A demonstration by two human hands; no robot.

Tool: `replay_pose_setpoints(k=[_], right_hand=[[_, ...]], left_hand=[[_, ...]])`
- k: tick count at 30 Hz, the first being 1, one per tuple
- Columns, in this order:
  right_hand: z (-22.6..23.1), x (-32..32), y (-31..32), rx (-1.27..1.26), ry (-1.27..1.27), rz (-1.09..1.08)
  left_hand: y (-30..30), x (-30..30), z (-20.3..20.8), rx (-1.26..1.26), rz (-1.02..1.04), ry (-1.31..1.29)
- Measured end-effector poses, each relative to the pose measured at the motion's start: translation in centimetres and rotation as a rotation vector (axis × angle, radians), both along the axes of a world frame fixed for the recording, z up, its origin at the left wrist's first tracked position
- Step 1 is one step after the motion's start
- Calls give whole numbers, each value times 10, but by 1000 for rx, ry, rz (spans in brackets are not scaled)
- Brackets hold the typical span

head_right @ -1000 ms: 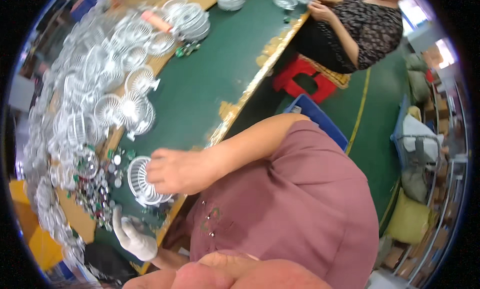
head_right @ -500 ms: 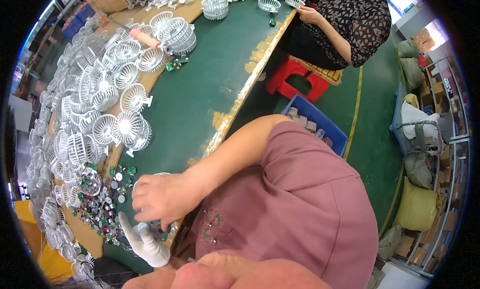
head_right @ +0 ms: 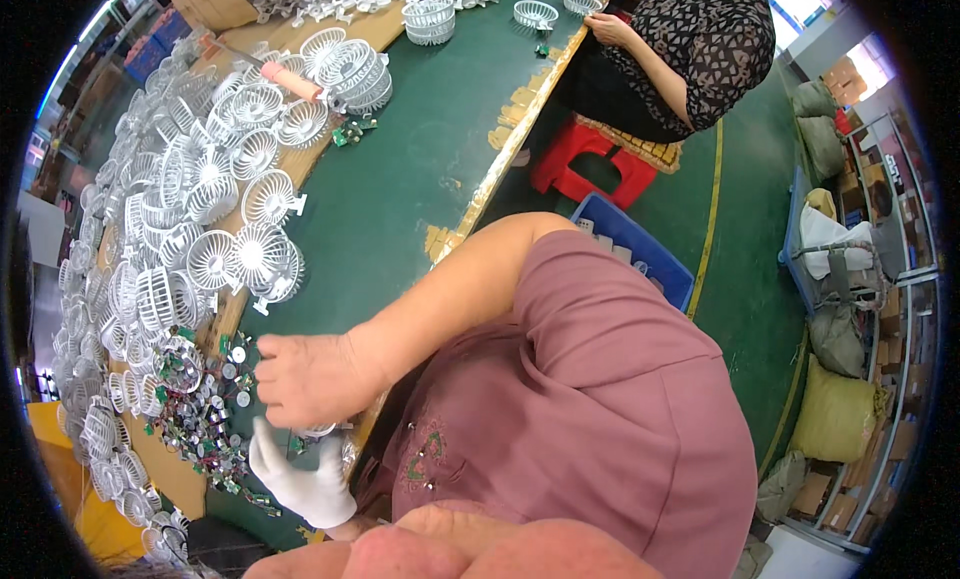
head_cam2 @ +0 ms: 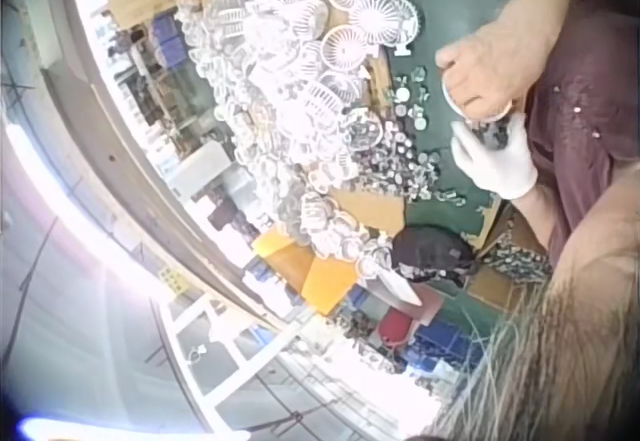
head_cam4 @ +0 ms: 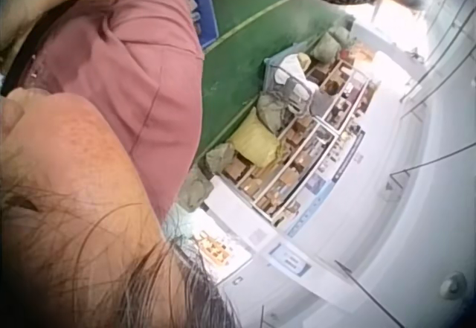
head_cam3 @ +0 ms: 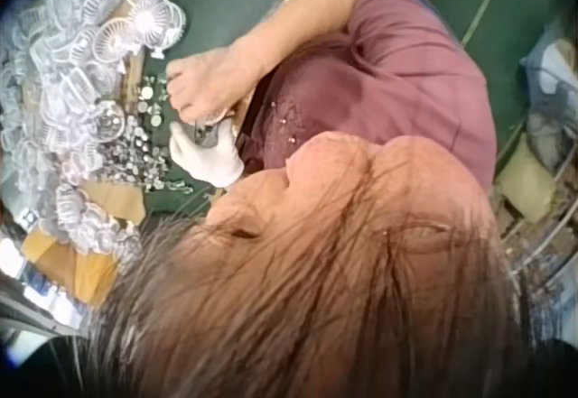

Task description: The person pulls fan housings closer across the table with a hooked rod, then assembles fans by inserting small motor components into the plastic fan housings by hand.

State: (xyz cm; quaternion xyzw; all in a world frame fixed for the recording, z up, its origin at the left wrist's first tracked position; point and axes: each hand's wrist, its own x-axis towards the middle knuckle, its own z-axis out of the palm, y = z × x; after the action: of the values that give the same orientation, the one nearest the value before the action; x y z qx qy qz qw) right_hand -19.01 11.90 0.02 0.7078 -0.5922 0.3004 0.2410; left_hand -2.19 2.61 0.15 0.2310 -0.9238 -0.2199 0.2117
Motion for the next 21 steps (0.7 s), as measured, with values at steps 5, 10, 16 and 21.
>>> replay_pose_setpoints(k=[5, 10, 16, 21], right_hand=[[-2, -3, 3, 202, 160, -26], [3, -6, 1, 328, 99, 32], [0, -3, -8, 376, 161, 51], [0, 1, -10, 430, 174, 37]], left_hand=[[0, -7, -13, -231, -49, -242], [-14, 1, -19, -192, -120, -236], [-17, 3, -14, -197, -116, -256], [-14, 2, -16, -224, -130, -179]])
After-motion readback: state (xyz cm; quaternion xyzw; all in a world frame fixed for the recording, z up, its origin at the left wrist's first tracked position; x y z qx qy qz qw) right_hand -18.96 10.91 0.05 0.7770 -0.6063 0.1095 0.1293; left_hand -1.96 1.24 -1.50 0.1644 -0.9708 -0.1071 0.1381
